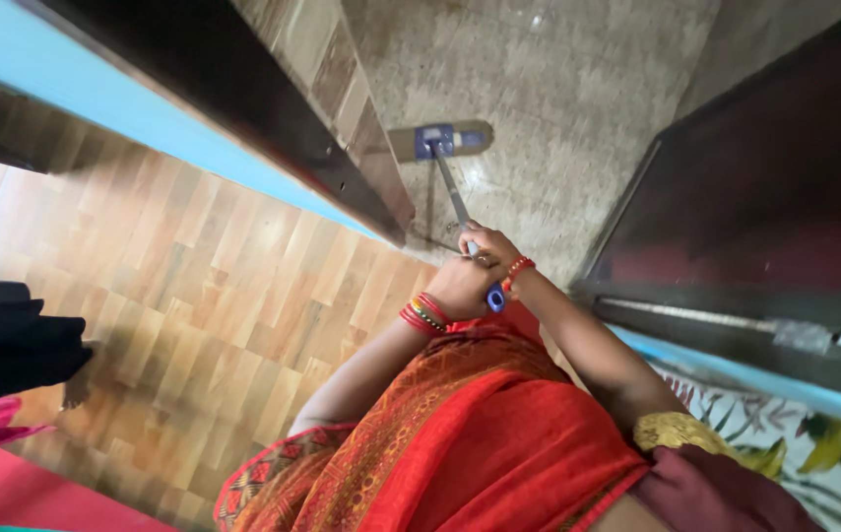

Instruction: The person sweeps the tiled bathroom floor using a long-handled broom, moving dirt and debris toward the doorway.

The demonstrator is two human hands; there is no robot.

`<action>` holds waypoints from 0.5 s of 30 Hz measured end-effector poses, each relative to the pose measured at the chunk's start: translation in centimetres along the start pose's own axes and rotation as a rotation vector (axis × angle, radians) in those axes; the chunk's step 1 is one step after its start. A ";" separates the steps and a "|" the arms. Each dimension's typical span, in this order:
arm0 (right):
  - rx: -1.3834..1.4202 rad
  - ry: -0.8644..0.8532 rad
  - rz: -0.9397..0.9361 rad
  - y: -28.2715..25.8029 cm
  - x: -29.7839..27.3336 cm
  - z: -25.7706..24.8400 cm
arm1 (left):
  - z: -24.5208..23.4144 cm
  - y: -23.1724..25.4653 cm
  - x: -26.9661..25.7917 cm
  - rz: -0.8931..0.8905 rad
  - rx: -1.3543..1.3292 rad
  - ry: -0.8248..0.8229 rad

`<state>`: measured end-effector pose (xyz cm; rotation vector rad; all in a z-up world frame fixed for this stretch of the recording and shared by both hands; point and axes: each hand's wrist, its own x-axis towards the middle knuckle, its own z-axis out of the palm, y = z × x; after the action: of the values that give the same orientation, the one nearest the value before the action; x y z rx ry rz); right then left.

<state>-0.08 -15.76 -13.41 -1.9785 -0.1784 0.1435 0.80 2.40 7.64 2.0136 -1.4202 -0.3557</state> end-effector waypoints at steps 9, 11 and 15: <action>-0.057 0.048 0.224 -15.5 -7.3 2.5 | -5.4 4.4 -4.8 0.174 -0.091 -0.228; -0.070 0.041 0.270 -15.3 -7.4 2.2 | -4.6 4.3 -4.5 0.175 -0.113 -0.215; -0.176 0.141 0.030 -9.5 -7.0 1.6 | -2.1 2.7 -3.0 0.165 -0.105 -0.174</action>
<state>-7.84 -11.86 -5.22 -2.1583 -0.0715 0.0074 -1.15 5.32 10.53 1.8026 -1.6269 -0.5318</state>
